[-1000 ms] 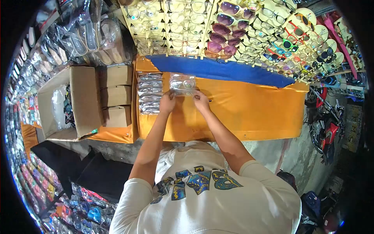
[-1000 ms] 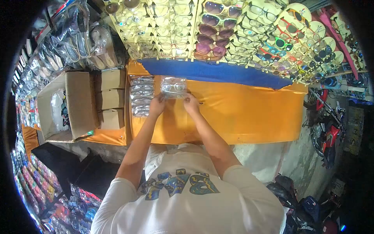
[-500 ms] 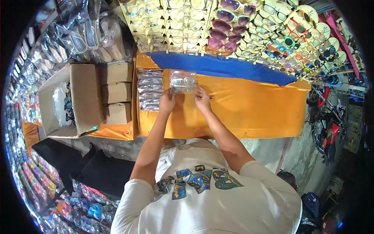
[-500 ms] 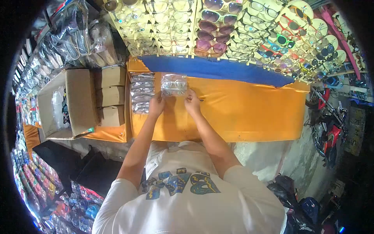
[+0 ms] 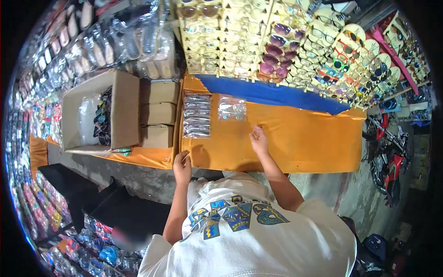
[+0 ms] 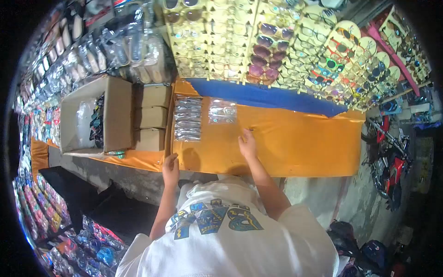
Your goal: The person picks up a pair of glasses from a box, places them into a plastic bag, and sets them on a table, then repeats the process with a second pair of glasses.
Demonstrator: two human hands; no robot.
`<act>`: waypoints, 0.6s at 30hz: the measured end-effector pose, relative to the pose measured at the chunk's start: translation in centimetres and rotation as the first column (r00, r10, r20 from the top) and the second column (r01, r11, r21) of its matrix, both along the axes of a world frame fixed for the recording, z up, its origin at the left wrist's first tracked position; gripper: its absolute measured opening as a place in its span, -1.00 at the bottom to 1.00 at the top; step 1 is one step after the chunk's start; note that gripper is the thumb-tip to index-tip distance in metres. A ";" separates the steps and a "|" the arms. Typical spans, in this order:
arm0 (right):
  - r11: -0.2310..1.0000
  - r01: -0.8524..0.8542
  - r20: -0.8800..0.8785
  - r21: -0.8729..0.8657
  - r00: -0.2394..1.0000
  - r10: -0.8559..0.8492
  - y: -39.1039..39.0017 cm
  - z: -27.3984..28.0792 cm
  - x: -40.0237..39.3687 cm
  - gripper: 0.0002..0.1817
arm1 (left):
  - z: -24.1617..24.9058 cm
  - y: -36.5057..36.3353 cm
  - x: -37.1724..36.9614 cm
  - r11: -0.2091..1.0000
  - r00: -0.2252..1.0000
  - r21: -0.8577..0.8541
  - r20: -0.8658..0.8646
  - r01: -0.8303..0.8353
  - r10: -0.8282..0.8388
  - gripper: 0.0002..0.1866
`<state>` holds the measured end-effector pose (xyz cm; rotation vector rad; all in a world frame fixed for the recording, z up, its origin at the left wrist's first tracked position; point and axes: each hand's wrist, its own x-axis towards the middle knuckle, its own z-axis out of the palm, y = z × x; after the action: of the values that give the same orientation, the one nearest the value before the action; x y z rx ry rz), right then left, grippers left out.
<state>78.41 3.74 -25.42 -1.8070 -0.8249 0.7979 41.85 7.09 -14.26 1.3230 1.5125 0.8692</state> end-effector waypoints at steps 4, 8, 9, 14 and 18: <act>1.000 0.011 -0.050 0.005 0.999 -0.011 0.0 3.5 -3.3 -0.55 | 1.5 -1.7 -6.9 0.981 0.986 0.099 0.023 -0.165 0.164 -0.81; 0.993 -0.102 -0.068 0.058 0.992 0.105 1.8 9.3 -10.4 -0.60 | 1.1 -3.8 -15.4 0.926 0.942 0.181 0.101 -0.333 0.319 -0.82; 0.988 -0.130 -0.129 0.079 0.982 0.139 2.4 11.0 -12.8 -0.63 | 1.4 -4.3 -17.5 0.912 0.933 0.196 0.115 -0.359 0.342 -0.82; 0.950 -0.249 -0.300 0.189 0.906 0.298 6.1 18.5 -25.1 -0.70 | 6.1 -6.6 -26.3 0.842 0.878 0.253 0.095 -0.477 0.469 -0.82; 0.879 -0.329 -0.255 0.344 0.869 0.425 8.7 21.9 -34.1 -0.73 | 11.0 -8.5 -32.5 0.802 0.841 0.277 0.047 -0.529 0.539 -0.81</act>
<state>44.30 12.45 -3.54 -1.2204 -1.0350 1.1296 9.37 -1.42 -3.26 1.1093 1.8838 1.4741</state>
